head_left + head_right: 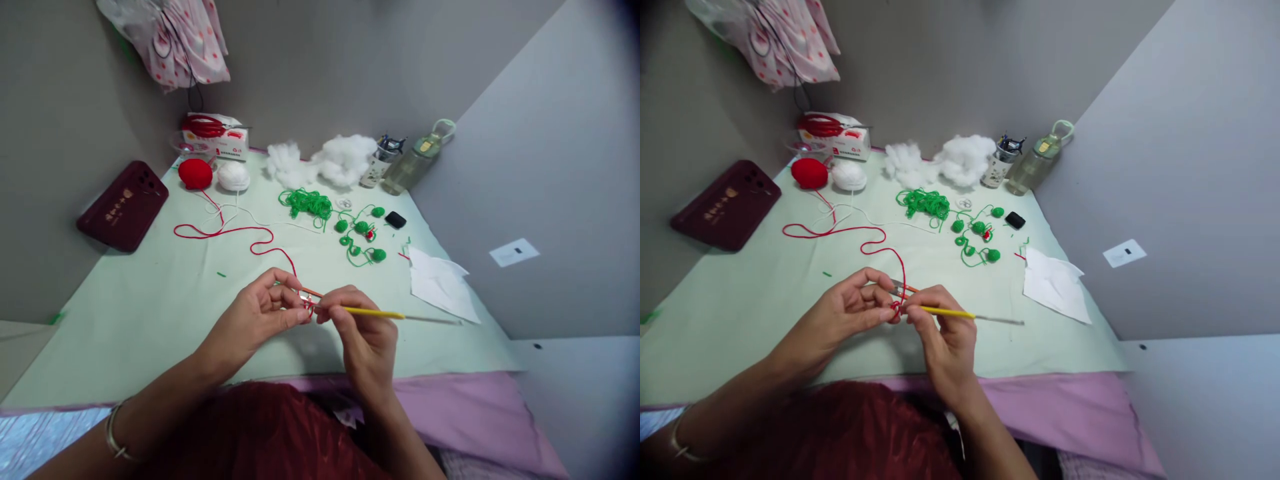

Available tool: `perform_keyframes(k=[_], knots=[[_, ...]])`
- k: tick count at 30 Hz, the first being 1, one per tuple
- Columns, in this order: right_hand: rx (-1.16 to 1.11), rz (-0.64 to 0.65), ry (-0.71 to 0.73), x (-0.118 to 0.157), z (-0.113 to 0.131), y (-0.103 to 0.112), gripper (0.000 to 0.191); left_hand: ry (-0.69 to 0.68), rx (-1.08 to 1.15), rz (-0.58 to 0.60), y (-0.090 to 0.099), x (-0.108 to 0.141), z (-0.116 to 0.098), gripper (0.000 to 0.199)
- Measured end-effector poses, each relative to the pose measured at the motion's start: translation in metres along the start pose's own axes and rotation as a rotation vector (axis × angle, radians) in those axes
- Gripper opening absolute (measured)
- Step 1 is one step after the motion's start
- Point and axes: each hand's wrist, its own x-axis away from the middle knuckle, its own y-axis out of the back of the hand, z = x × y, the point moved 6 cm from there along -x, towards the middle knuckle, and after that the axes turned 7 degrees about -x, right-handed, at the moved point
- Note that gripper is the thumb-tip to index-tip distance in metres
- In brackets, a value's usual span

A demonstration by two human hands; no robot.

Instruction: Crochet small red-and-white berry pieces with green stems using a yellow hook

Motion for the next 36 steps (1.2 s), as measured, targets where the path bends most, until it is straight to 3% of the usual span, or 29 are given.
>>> perform_keyframes(k=[10, 17, 20, 25, 30, 32, 36], knots=[[-0.352, -0.044, -0.328, 0.003, -0.029, 0.006, 0.024, -0.012, -0.067, -0.012, 0.002, 0.003, -0.004, 0.02], [-0.667, -0.002, -0.495, 0.003, -0.034, -0.007, 0.023, -0.008, 0.072, 0.113, -0.002, 0.002, 0.001, 0.019], [-0.681, 0.025, -0.471, 0.004, -0.031, -0.01, 0.019, -0.01, 0.102, 0.131, -0.006, 0.003, 0.001, 0.019], [-0.438, -0.027, -0.261, 0.004, -0.026, -0.004, 0.012, -0.023, 0.107, 0.115, -0.011, 0.003, 0.003, 0.019], [-0.448, -0.099, -0.279, 0.006, -0.029, -0.002, 0.014, -0.065, 0.021, -0.061, 0.003, 0.004, 0.004, 0.033], [-0.475, -0.118, -0.294, 0.005, -0.028, -0.003, 0.015, -0.074, 0.132, -0.097, 0.005, 0.005, 0.003, 0.032], [-0.492, -0.089, -0.289, 0.005, -0.023, -0.007, 0.018, -0.075, 0.414, -0.031, -0.01, 0.003, -0.007, 0.039]])
